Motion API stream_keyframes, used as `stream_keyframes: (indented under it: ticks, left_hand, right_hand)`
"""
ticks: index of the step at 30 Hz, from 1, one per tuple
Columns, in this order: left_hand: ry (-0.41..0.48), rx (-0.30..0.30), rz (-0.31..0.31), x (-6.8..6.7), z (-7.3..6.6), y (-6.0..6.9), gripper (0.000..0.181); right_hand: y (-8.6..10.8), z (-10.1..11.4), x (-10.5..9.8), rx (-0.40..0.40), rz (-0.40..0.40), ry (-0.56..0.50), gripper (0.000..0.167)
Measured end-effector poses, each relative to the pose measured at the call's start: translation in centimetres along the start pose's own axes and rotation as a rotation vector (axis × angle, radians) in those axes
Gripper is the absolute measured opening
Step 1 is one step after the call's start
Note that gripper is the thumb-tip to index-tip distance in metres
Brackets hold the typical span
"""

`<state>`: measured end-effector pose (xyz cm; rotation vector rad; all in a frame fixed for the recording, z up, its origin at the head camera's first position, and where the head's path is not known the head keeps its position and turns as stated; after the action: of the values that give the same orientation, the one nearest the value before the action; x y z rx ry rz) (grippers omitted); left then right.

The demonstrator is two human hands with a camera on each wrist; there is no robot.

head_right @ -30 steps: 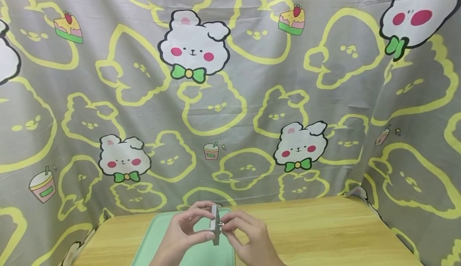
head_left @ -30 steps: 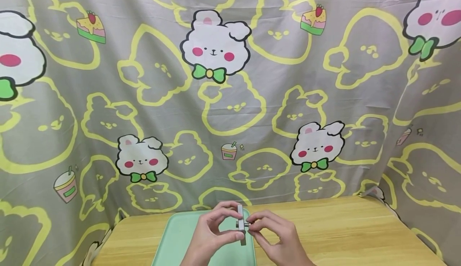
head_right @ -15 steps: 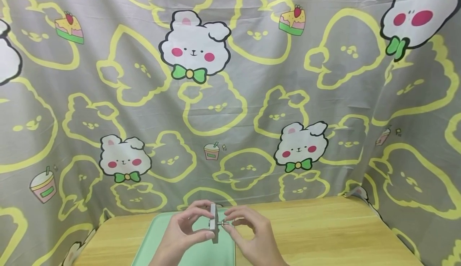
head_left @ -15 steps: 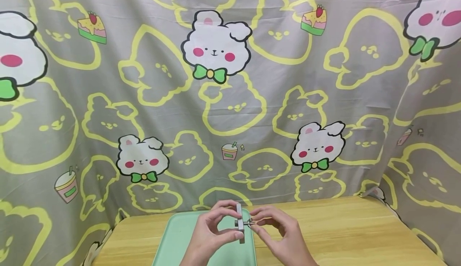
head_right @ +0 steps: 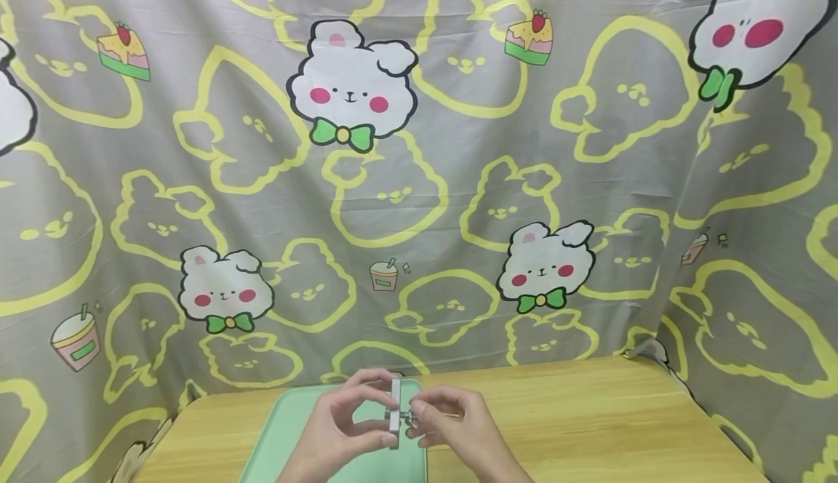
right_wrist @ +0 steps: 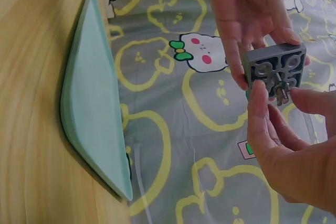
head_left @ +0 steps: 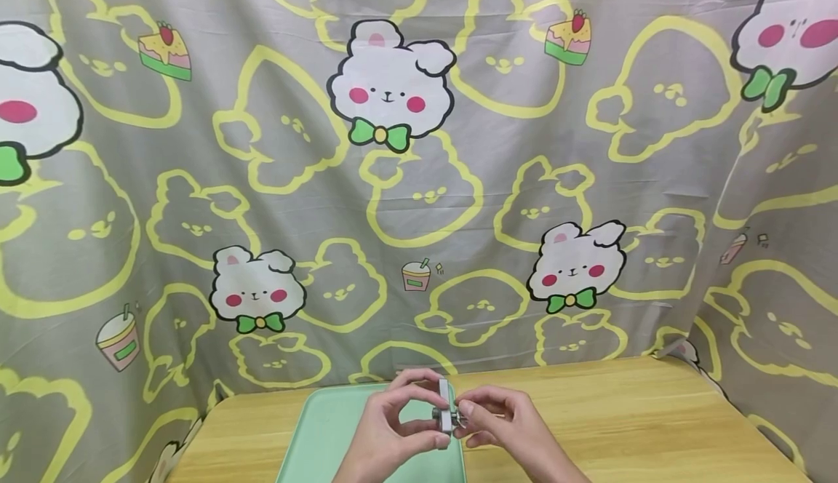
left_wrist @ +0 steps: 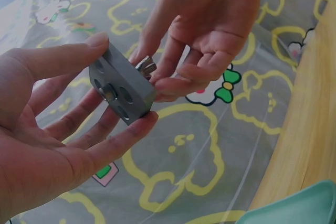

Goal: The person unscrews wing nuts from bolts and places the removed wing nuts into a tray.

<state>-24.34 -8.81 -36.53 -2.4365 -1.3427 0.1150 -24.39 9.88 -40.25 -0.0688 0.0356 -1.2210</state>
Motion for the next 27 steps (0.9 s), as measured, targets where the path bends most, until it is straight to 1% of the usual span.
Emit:
stream_keyframes:
  ticks: [4, 6, 11, 16, 19, 22, 27]
  left_hand:
    - [-0.016, -0.011, 0.004, 0.1, 0.1, 0.0, 0.031]
    - [-0.022, -0.019, 0.006, 0.2, 0.2, -0.1, 0.031]
    - [-0.036, -0.025, 0.012, 0.3, 0.3, -0.1, 0.031]
    - [-0.035, -0.028, 0.01, 0.2, 0.3, -0.1, 0.032]
    - [-0.03, -0.023, 0.007, 0.2, 0.3, 0.0, 0.034]
    - [-0.013, -0.021, -0.001, 0.0, 0.4, -0.1, 0.034]
    - [0.005, -0.021, -0.03, -0.2, 0.3, -0.1, 0.037]
  right_hand:
    - [0.0, -0.3, 0.0, 0.035, 0.036, -0.057, 0.035]
    - [0.0, -0.4, 0.0, 0.039, 0.048, -0.072, 0.033]
    - [0.1, -0.5, 0.1, 0.037, 0.057, -0.057, 0.029]
    - [0.1, -0.2, 0.2, 0.013, 0.05, -0.029, 0.027]
    - [0.1, -0.1, 0.2, -0.02, 0.038, -0.01, 0.027]
    - [0.1, 0.1, 0.3, -0.078, 0.018, 0.028, 0.029]
    - [0.4, 0.8, 0.6, -0.204, -0.055, 0.155, 0.024]
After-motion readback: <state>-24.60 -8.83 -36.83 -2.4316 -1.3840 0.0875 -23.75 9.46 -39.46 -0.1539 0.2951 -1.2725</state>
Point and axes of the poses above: each hand's wrist, its own y-axis away from the middle knuckle, its own x-axis out of the palm, z = x × y, the point moved 5 cm from there along -y, towards the middle knuckle, and after that the axes turned 7 degrees about y, right-handed, at the moved point
